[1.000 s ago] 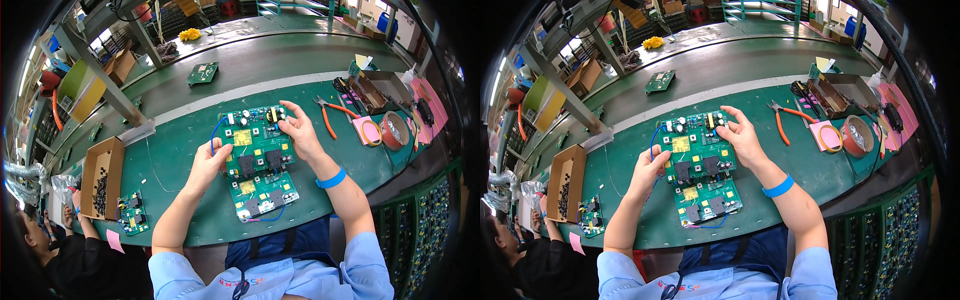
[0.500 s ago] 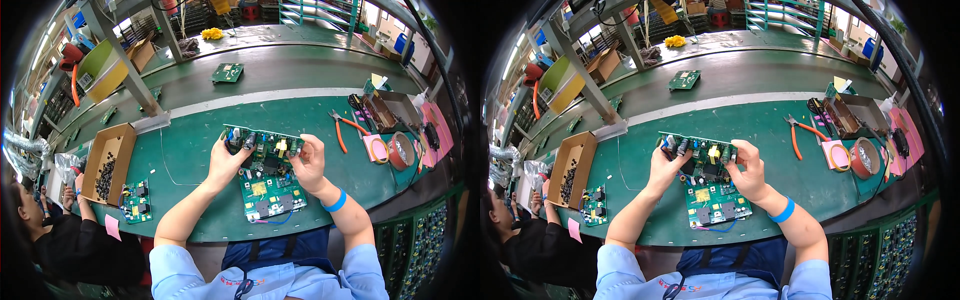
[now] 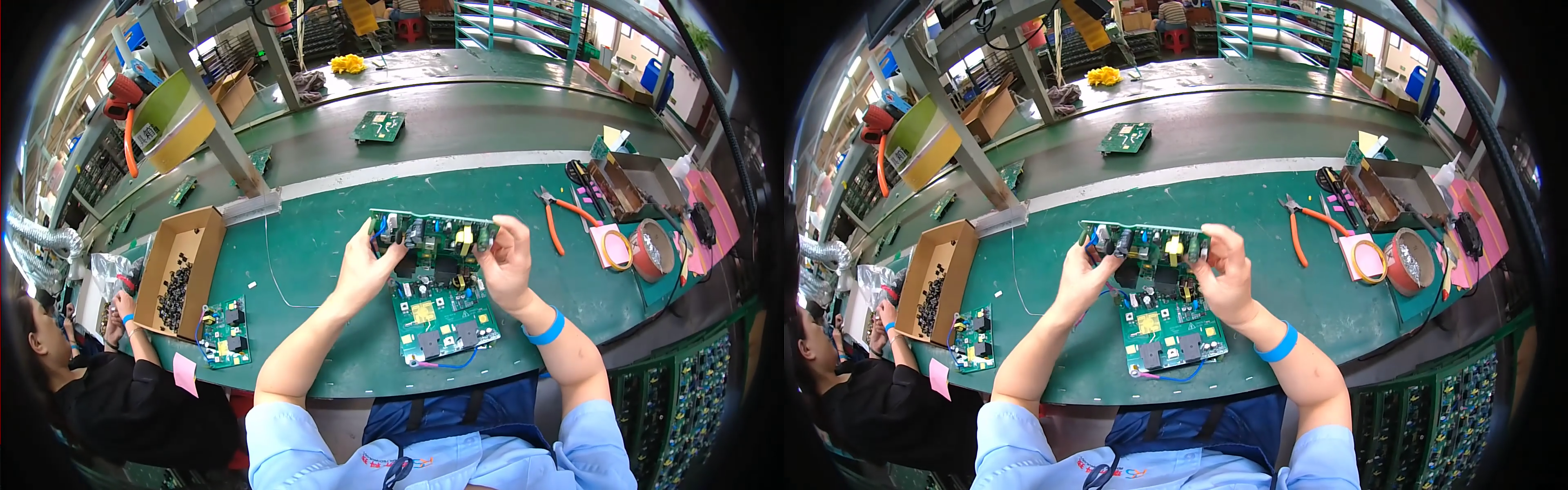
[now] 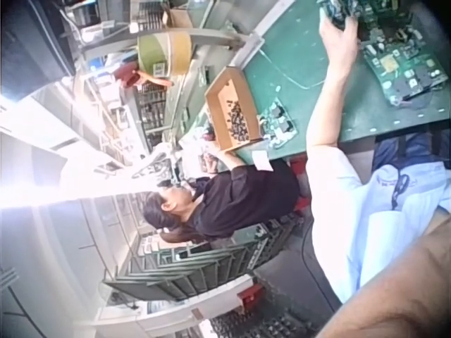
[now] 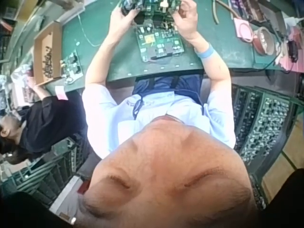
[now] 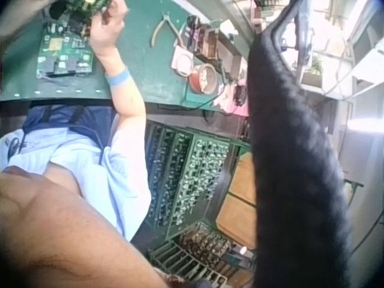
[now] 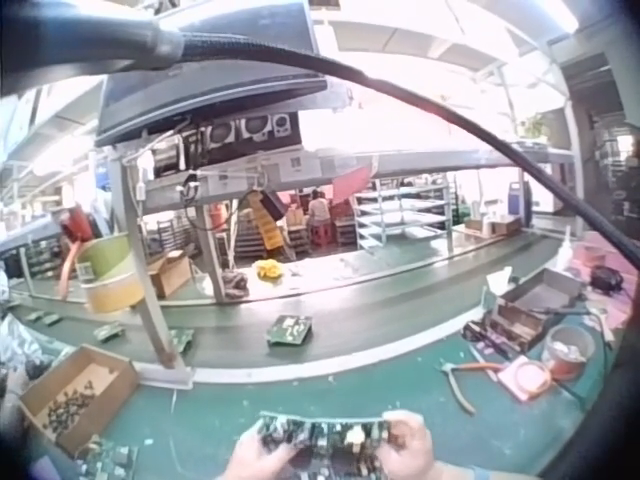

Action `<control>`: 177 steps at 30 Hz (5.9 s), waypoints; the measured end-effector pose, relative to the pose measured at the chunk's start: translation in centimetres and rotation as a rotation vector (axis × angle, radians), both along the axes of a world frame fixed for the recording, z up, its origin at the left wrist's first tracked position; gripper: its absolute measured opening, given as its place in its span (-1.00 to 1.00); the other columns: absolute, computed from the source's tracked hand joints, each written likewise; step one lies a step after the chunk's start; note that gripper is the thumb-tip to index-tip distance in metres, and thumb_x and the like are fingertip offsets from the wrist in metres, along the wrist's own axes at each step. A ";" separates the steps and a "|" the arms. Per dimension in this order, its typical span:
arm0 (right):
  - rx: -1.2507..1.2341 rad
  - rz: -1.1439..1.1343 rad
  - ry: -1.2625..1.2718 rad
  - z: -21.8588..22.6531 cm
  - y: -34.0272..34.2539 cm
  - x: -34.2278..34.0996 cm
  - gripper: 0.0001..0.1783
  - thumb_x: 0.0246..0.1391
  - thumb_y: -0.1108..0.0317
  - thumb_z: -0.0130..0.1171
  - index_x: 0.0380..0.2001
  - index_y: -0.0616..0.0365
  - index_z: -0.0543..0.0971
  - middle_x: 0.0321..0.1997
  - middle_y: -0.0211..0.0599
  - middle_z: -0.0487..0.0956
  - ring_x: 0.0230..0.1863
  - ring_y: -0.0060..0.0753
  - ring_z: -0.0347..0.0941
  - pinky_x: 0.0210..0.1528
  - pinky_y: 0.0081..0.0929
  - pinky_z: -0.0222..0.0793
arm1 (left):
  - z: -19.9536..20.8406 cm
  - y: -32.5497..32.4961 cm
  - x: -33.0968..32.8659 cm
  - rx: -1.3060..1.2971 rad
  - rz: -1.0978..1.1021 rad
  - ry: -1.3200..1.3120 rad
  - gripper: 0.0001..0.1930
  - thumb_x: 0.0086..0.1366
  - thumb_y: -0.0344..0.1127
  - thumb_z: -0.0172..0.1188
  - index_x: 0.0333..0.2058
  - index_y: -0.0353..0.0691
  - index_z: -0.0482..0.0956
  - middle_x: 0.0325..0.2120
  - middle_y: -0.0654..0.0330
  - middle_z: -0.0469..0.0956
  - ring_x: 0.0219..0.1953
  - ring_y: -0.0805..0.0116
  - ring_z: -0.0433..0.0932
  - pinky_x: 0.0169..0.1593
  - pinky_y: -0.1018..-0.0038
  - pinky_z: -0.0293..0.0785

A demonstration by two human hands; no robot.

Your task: The person assembles electronic circuit boards by hand, attaching electronic components and wires to the boards, then inspects the assembled boards. The assembly uses a soldering iron and pliers.

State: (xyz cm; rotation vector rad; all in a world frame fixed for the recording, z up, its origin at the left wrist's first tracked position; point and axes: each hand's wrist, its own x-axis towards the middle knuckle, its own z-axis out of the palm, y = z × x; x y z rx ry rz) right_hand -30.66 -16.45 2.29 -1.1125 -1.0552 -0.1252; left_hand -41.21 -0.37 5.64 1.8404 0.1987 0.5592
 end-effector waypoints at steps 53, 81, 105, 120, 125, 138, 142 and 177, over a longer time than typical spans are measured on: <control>-0.920 -0.428 -0.370 -3.6 0.6 6.2 -0.83 -0.25 0.40 0.06 -0.46 0.15 0.41 -0.48 -0.26 0.35 -0.45 -0.24 0.36 -0.45 -0.38 0.30 | -5.4 16.7 23.4 0.197 0.625 0.316 -0.60 -0.04 -0.23 0.05 -0.24 -0.38 0.34 -0.31 -0.02 0.41 -0.26 0.17 0.42 -0.30 0.38 0.40; -0.626 -0.160 0.389 -3.2 0.0 7.8 -0.77 -0.10 0.28 -0.02 -0.37 0.18 0.41 -0.55 -0.36 0.43 -0.55 -0.60 0.32 -0.57 -0.63 0.26 | -2.6 12.7 15.7 -0.667 -0.031 -0.132 -0.71 0.10 -0.37 -0.14 -0.17 -0.33 0.24 -0.52 0.14 0.42 -0.53 0.38 0.44 -0.54 0.55 0.42; -0.187 0.543 0.755 -0.5 -0.2 5.6 -0.63 0.05 0.22 -0.24 -0.15 0.26 0.24 -0.27 -0.12 0.40 -0.31 -0.30 0.40 -0.30 -0.51 0.37 | -1.2 2.3 6.6 -0.709 -0.209 -0.039 -0.45 0.10 -0.35 -0.04 0.04 -0.22 -0.06 -0.24 0.19 0.33 -0.29 0.50 0.37 -0.28 0.60 0.34; -0.168 0.616 0.820 -1.0 -0.1 5.8 -0.54 0.07 0.08 -0.36 -0.19 0.27 0.27 -0.28 -0.11 0.41 -0.29 -0.25 0.40 -0.25 -0.40 0.33 | -1.1 2.1 6.5 -0.610 -0.211 -0.141 -0.38 0.00 -0.57 -0.03 0.05 -0.26 -0.09 -0.16 0.08 0.28 -0.20 0.37 0.36 -0.18 0.49 0.34; -0.166 0.611 0.826 -0.8 -0.3 5.8 -0.54 0.07 0.09 -0.35 -0.21 0.29 0.28 -0.29 -0.11 0.42 -0.32 -0.25 0.41 -0.27 -0.39 0.34 | -0.7 1.5 6.4 -0.613 -0.205 -0.165 -0.40 0.00 -0.57 -0.03 0.03 -0.27 -0.06 -0.18 0.09 0.30 -0.22 0.37 0.38 -0.18 0.49 0.34; -0.281 0.529 0.756 -0.4 -0.3 5.4 -0.65 0.03 0.25 -0.20 -0.18 0.27 0.24 -0.30 -0.17 0.41 -0.37 -0.35 0.42 -0.32 -0.51 0.37 | -0.2 0.7 5.9 -0.539 -0.206 -0.217 -0.35 -0.01 -0.54 0.00 0.04 -0.32 -0.14 -0.21 0.05 0.32 -0.26 0.38 0.39 -0.24 0.53 0.36; -0.298 0.529 0.745 -0.5 -0.3 5.4 -0.67 0.00 0.31 -0.15 -0.17 0.27 0.23 -0.30 -0.18 0.40 -0.38 -0.37 0.42 -0.33 -0.53 0.38 | 0.2 0.5 5.6 -0.478 -0.197 -0.209 -0.34 -0.01 -0.53 0.00 0.04 -0.33 -0.15 -0.24 0.05 0.33 -0.27 0.38 0.40 -0.26 0.54 0.36; -0.320 0.546 0.712 -0.1 -0.4 5.2 -0.66 -0.02 0.30 -0.11 -0.17 0.24 0.24 -0.30 -0.21 0.42 -0.39 -0.40 0.42 -0.35 -0.57 0.37 | -0.5 1.5 6.0 -0.635 -0.119 -0.219 -0.59 0.13 -0.31 -0.08 -0.07 -0.33 0.08 -0.25 0.15 0.34 -0.24 0.46 0.37 -0.19 0.57 0.32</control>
